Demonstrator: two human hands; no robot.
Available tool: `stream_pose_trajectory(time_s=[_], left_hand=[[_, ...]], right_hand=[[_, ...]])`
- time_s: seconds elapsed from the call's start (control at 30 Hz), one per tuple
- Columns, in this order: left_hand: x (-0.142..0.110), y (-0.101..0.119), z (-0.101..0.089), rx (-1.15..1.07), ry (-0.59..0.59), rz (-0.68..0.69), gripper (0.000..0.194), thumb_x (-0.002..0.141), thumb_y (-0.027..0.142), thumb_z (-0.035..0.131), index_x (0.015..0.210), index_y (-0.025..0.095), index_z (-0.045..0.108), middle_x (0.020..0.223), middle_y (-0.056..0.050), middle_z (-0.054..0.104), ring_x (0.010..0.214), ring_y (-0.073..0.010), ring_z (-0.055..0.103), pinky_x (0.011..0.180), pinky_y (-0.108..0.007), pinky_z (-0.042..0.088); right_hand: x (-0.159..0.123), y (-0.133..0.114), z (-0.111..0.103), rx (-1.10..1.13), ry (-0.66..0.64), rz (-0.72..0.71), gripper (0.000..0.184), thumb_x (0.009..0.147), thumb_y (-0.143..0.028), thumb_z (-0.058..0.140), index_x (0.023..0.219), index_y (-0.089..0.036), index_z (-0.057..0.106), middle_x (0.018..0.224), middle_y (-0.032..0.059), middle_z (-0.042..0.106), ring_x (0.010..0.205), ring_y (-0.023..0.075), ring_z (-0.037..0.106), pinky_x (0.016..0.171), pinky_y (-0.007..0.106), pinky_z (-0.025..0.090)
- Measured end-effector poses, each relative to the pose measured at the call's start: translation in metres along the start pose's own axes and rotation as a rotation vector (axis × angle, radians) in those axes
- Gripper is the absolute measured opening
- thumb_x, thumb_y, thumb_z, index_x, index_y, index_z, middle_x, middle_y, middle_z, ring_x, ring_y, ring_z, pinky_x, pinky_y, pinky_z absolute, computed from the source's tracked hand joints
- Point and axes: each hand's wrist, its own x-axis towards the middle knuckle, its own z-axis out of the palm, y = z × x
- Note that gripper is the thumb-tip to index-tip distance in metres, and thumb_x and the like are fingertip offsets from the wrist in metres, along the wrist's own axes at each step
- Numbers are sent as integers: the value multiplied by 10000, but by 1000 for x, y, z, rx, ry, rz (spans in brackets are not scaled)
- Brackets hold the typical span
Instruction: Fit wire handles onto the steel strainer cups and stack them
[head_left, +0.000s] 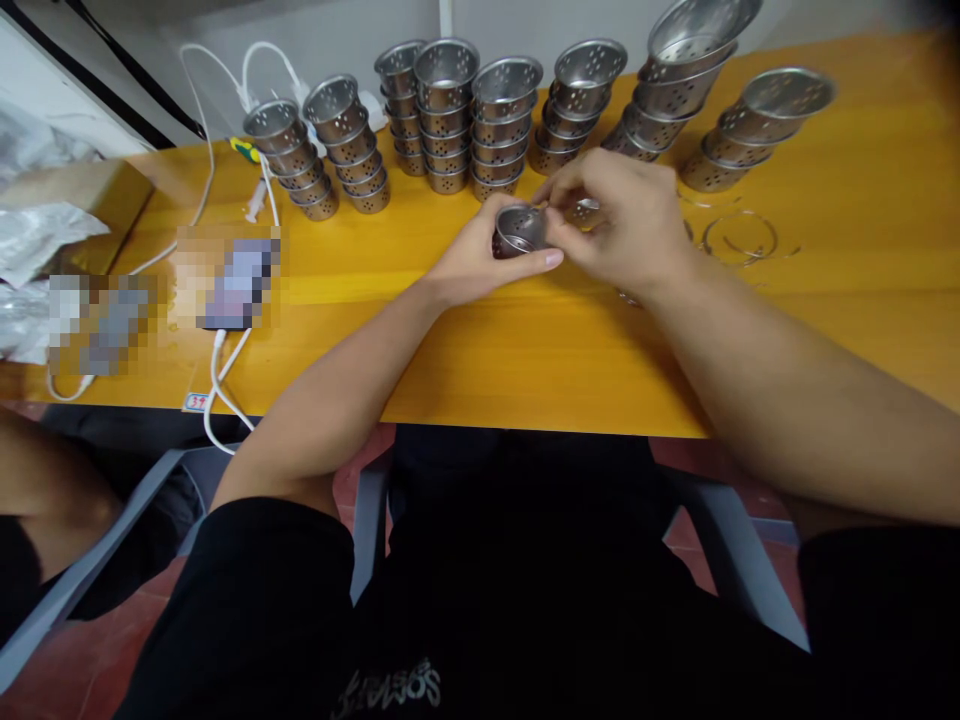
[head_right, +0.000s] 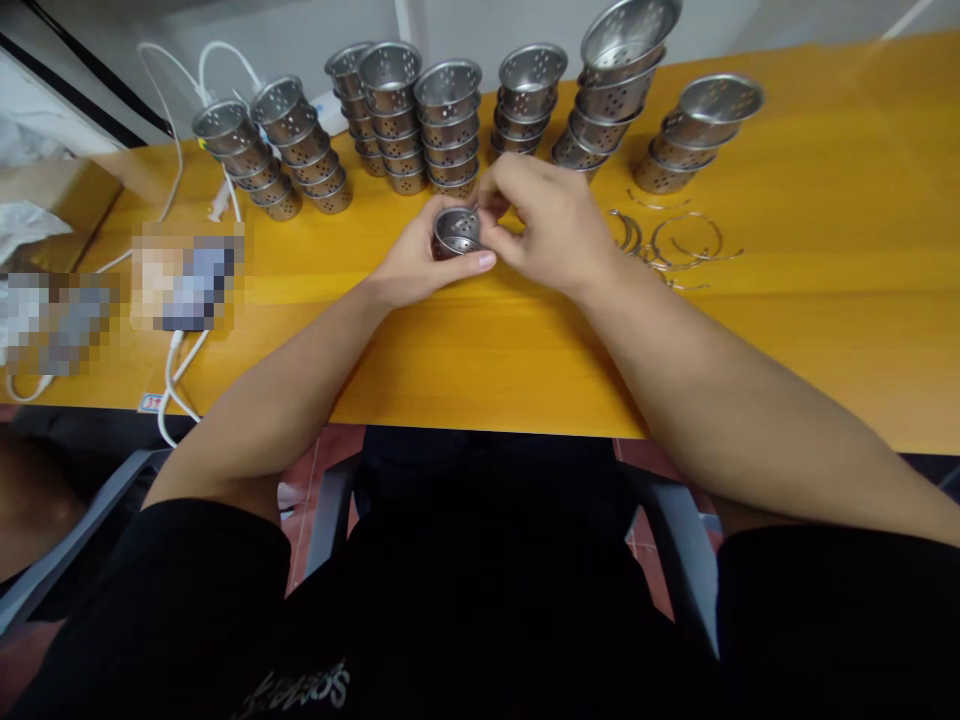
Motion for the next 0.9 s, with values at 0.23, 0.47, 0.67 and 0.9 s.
stream_pose_trajectory(time_s=[0.23,0.47,0.67,0.9], left_hand=[[2,-11,-4,20,-2,40,1027,1003,997,953,1614,252,595,1485,-106,749,1460,-380,824,1356,-629,624],[1,-12,-5,15,-26,42,980,996,937,995,1588,260,605,1450,-83,747,1437,-374,828,1344,-623,632],[-1,4,-10,33,18,-22,1012,997,886,1027,1645,240,594,1536,-140,785,1484,-394,827,1348,-628,645],[10,0,-42,125,393,-107,918,969,1117,850,1520,402,686,1584,-93,849,1515,-372,798,1351,-610,654]], right_hand=[[-4,11,-4,35,133,-148,123,1248,-386,702,1253,-351,820,1268,113,952,1172,340,929,1105,511,731],[-2,-4,-8,89,-42,-89,271,1241,-419,668,1431,-324,836,1406,167,918,1315,378,890,1223,555,670],[1,-5,-23,45,2,45,401,1281,-426,519,1419,-309,876,1451,240,865,1372,424,804,1273,590,613],[2,18,-33,-109,106,207,482,1251,-324,462,1483,-225,874,1434,271,861,1376,433,804,1255,557,623]])
